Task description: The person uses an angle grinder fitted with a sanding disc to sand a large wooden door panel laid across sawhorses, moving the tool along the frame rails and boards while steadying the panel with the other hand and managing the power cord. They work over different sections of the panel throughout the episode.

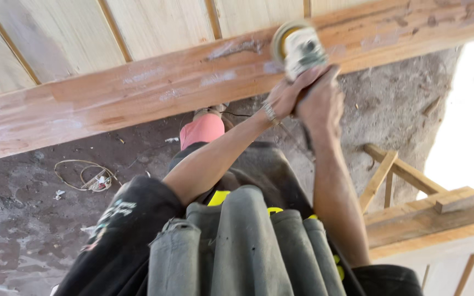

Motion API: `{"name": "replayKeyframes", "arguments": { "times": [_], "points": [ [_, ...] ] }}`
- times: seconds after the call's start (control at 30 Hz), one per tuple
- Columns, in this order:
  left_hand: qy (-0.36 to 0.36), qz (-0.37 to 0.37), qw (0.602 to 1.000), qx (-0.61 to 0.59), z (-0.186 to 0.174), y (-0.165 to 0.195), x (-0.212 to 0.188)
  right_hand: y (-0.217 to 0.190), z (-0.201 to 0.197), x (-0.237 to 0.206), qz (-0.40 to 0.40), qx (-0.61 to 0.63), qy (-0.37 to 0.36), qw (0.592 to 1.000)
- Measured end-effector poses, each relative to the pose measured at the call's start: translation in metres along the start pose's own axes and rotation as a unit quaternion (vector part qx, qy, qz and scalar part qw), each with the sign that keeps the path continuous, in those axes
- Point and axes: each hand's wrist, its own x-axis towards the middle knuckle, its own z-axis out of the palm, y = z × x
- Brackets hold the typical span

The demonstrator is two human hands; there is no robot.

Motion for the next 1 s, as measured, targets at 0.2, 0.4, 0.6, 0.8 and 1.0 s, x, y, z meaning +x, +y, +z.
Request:
{"name": "replayKeyframes", "arguments": {
  "times": [0.2, 0.4, 0.6, 0.8, 1.0],
  "points": [
    [0.123, 0.203, 0.958, -0.16, -0.105, -0.039, -0.106, -0.065, 0.088, -0.037, -0.179, -0.011, -0.092, 0.979],
    [0.069, 0.208, 0.963, -0.159, -0.071, -0.043, -0.055, -0.038, 0.062, -0.011, -0.205, -0.111, -0.008, 0.972],
    [-0.012, 0.019, 0.998, -0.057, 0.025, -0.008, 0.012, 0.027, -0.014, 0.002, 0.038, -0.008, 0.046, 0.998],
    [0.065, 0.137, 0.974, -0.168, -0.031, -0.051, -0.09, 0.012, 0.062, -0.043, -0.129, -0.002, -0.045, 0.991],
    [0.102, 0.116, 0.955, -0.253, 0.013, -0.091, -0.049, 0.055, 0.034, -0.011, -0.19, -0.139, -0.07, 0.969]
  ]
}}
